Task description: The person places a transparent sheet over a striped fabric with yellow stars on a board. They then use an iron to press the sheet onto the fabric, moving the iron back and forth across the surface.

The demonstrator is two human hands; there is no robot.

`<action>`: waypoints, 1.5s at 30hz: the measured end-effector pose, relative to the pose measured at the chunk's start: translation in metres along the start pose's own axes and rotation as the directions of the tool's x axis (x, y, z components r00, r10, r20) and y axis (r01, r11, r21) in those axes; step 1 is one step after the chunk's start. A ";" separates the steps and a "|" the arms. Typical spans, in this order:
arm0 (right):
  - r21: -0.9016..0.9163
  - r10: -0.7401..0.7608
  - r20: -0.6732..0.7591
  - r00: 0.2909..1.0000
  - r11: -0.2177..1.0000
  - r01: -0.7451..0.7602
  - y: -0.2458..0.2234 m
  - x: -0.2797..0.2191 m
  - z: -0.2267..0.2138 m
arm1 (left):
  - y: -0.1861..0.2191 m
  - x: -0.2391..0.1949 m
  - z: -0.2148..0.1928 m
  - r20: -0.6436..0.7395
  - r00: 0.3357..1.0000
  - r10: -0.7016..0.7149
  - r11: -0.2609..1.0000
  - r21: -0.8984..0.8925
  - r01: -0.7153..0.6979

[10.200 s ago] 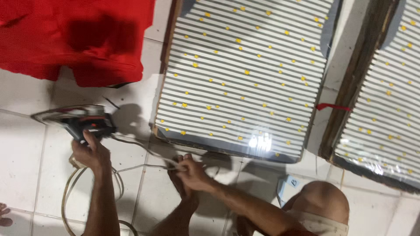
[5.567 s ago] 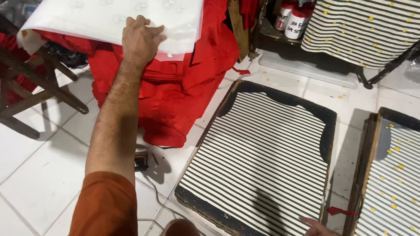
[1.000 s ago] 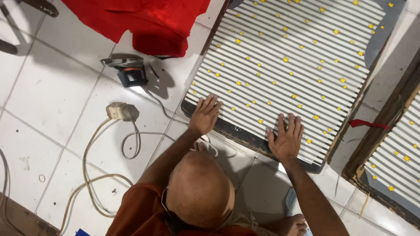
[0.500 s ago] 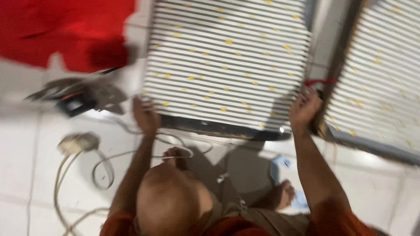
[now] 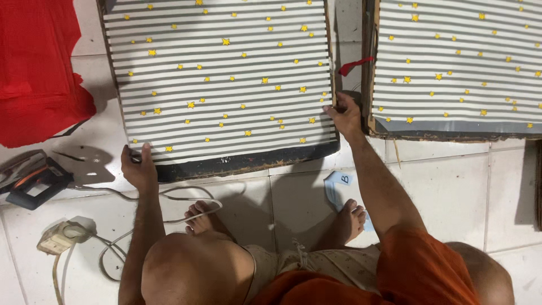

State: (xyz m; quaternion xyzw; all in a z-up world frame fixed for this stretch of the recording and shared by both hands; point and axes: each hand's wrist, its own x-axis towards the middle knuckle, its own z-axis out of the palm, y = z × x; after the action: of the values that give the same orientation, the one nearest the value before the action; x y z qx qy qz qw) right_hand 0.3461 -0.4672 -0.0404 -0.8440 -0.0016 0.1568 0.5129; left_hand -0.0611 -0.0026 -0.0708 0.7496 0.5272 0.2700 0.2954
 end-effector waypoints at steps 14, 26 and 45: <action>0.057 0.027 0.010 1.000 0.998 -0.028 0.005 0.004 0.003 | 0.066 -0.023 -0.021 0.102 0.991 -0.092 0.995 -0.037 0.096; 0.064 0.144 -0.010 0.990 0.988 -0.143 -0.024 -0.023 0.005 | 0.067 -0.022 -0.019 0.115 0.986 -0.119 0.993 -0.004 0.121; 0.129 0.202 -0.050 0.978 0.973 -0.194 -0.014 -0.018 0.010 | 0.071 -0.028 -0.023 0.069 0.987 -0.147 0.987 -0.051 0.151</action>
State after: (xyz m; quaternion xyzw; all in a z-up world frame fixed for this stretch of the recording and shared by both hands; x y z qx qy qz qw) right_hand 0.3286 -0.4545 -0.0274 -0.8111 0.1083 0.1803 0.5457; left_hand -0.0415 -0.0444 -0.0058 0.7079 0.5641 0.2374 0.3527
